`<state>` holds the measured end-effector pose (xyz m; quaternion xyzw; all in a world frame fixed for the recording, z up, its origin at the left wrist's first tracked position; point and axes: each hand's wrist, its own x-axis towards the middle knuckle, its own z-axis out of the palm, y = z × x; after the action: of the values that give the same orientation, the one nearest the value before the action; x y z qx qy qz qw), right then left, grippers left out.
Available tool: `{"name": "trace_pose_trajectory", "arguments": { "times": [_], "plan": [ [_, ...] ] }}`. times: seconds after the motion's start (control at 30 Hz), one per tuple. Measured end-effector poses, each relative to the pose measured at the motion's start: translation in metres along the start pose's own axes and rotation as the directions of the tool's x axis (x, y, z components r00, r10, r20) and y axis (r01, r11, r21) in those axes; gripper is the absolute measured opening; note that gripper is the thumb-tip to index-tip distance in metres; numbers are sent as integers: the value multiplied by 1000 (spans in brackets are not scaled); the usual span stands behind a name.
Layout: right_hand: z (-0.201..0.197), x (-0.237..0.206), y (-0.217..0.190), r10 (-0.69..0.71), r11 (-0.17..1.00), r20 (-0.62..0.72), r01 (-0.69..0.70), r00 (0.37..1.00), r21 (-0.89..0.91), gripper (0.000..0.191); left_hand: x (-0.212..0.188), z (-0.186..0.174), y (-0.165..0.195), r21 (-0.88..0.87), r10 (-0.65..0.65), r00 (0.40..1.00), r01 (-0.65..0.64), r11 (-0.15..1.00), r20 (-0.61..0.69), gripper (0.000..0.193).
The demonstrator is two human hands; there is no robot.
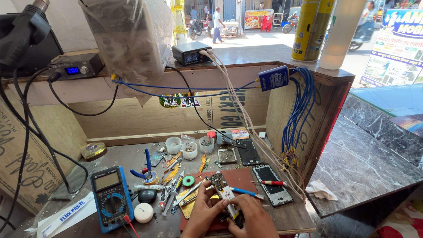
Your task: The person repeatedly connects a USB cable to a disassembled smartphone, then removes the cable and reattaches the phone's back cover. They continue to handle the phone and its components on a cluttered workbench.
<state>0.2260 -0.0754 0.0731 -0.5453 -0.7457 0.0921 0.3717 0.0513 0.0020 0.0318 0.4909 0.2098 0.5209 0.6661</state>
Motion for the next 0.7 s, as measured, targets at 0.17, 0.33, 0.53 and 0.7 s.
{"name": "trace_pose_trajectory", "arguments": {
  "times": [0.17,0.33,0.53,0.7],
  "plan": [
    [-6,-1,9,148,963,-35,-135,988,234,37,-4,2,9,16,-15,1000,15,1000,-12,58],
    [-7,6,41,330,818,-28,-271,944,508,26,-4,1,11,-1,36,999,-36,999,-15,47],
    [-19,9,70,508,353,221,-435,832,829,24,-4,-1,10,-9,42,998,-42,999,-38,40],
    [-26,-2,67,488,356,253,-455,835,816,24,-3,-2,11,-41,27,993,-32,999,-115,37]
  ]
}}
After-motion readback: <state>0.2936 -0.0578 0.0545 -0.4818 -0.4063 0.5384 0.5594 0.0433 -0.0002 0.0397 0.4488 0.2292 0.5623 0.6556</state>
